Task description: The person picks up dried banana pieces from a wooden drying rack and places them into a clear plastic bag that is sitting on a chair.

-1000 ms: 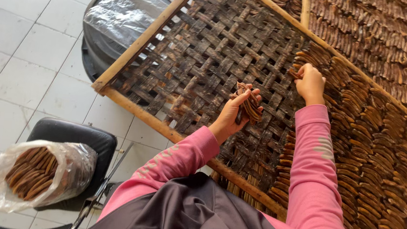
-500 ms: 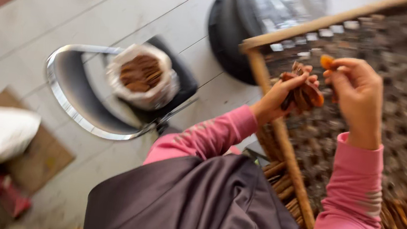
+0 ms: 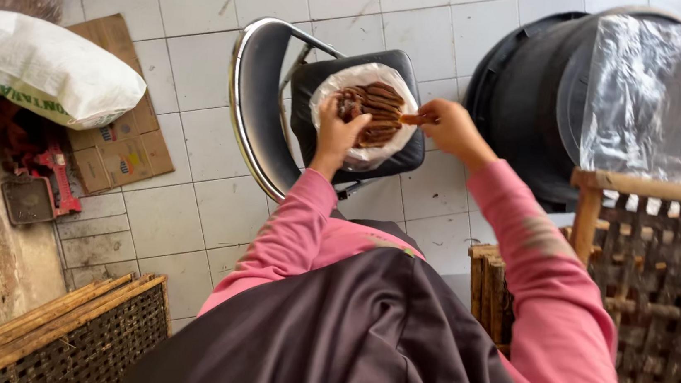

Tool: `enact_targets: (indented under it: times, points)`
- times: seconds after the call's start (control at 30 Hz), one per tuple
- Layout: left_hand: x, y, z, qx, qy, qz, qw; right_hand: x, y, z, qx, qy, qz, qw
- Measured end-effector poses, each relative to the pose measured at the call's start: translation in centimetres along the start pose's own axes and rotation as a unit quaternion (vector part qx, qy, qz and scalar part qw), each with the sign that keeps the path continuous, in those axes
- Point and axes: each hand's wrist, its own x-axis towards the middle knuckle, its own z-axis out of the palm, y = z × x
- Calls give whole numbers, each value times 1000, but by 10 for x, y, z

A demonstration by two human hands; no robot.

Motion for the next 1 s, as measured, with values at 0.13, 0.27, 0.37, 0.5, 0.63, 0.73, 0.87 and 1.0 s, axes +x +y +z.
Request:
enact_targets:
  times: [0.13, 0.27, 0.37, 0.5, 0.63, 0.73, 0.87, 1.0]
  points:
    - [52, -44, -62, 304, -128, -15, 944, 78, 28, 99, -21, 9, -61, 998]
    - [66, -54, -75, 279, -234, -108, 925, 113, 39, 165, 38, 97, -104, 989]
    - [60, -47, -76, 260, -190, -109, 940, 131, 33, 190, 63, 124, -97, 985]
    - [57, -44, -71, 203, -151, -86, 964, 146, 31, 201, 58, 181, -130, 973]
    - [61, -45, -72, 201, -175, -106, 958, 146, 35, 210, 135, 219, -86, 962]
    - [65, -42, -70, 209, -158, -59, 963, 149, 36, 211, 235, 212, -26, 948]
    - [54, -37, -72, 200, -169, -103, 960, 137, 42, 215, 60, 216, -59, 973]
    - [54, -25, -69, 244, -80, -82, 963, 135, 32, 207, -150, 242, -104, 953]
